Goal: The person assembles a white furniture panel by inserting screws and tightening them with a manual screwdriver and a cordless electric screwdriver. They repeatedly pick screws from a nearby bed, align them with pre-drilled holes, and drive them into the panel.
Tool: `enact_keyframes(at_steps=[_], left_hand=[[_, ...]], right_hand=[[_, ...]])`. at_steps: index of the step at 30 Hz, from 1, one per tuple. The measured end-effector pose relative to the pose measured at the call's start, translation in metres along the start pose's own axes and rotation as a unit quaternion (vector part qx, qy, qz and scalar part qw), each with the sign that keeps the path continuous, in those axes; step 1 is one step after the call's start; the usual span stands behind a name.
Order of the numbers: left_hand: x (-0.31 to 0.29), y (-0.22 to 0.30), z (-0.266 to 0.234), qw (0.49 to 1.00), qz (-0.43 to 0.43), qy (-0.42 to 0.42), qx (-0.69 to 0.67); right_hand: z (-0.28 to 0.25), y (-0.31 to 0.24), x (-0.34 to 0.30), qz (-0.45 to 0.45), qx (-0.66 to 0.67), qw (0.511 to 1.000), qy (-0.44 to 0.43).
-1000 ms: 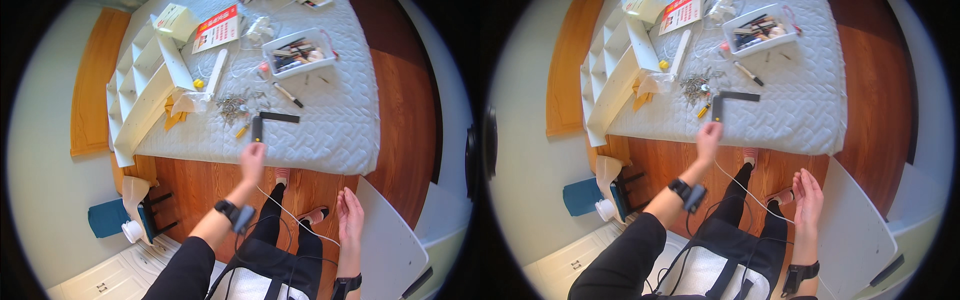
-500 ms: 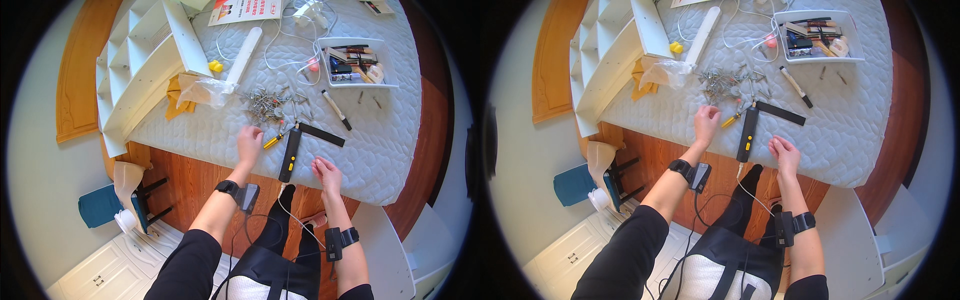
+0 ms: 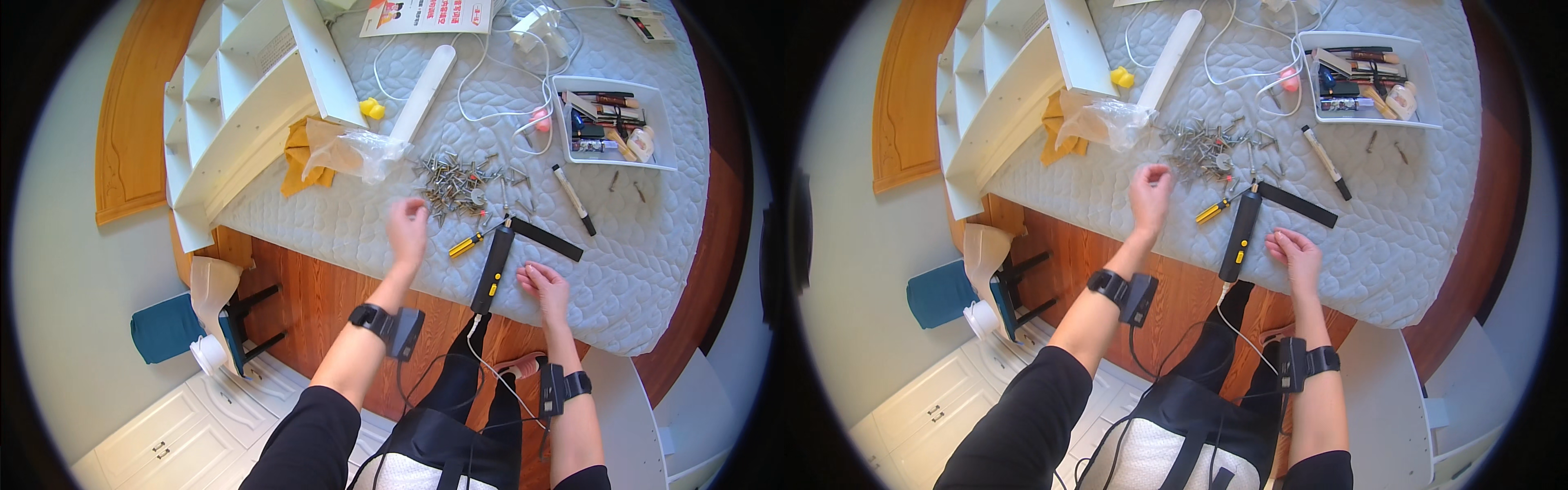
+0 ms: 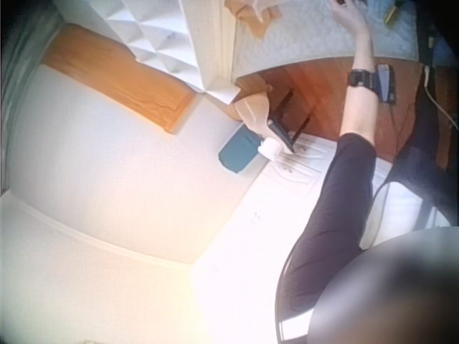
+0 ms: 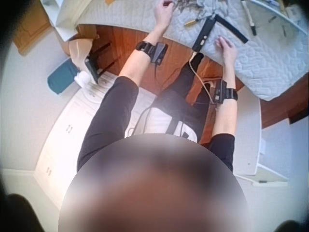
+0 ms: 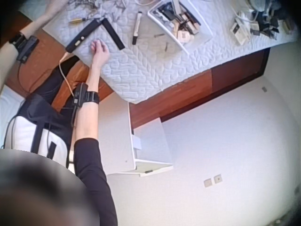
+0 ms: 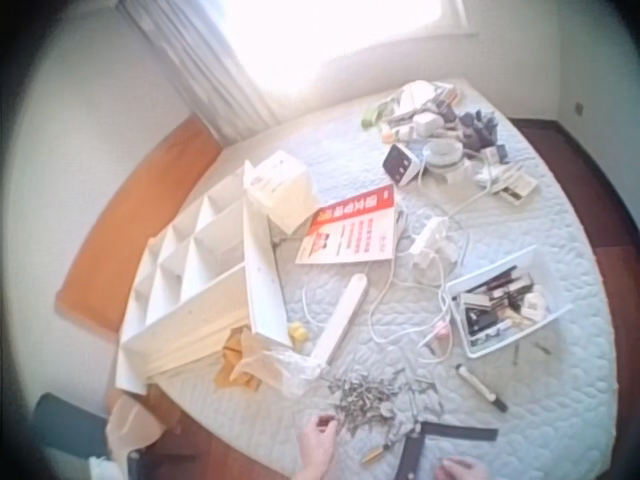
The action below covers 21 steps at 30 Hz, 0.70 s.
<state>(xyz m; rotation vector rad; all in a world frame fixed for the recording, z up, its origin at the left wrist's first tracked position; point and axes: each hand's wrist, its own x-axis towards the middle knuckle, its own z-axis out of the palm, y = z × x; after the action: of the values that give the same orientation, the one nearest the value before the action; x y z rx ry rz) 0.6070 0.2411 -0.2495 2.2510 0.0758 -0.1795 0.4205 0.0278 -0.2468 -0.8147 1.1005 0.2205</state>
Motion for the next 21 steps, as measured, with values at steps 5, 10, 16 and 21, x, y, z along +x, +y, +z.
enact_keyframes(at_steps=[5, 10, 16, 21], left_hand=[[0.044, -0.008, 0.001, 0.979, 0.023, 0.120, 0.163], [0.054, -0.001, 0.011, 0.989, 0.067, 0.016, 0.128], [0.048, -0.008, 0.013, 0.992, 0.022, -0.051, 0.117], [0.047, -0.017, -0.007, 0.961, -0.212, -0.070, -0.161]], right_hand=[[-0.006, -0.011, -0.002, 0.012, -0.023, 0.999, -0.029], [0.000, -0.016, -0.003, 0.025, -0.044, 0.999, -0.010], [0.002, -0.015, -0.002, 0.034, -0.044, 0.998, 0.006], [0.002, -0.017, -0.001, 0.037, -0.047, 0.998, 0.003]])
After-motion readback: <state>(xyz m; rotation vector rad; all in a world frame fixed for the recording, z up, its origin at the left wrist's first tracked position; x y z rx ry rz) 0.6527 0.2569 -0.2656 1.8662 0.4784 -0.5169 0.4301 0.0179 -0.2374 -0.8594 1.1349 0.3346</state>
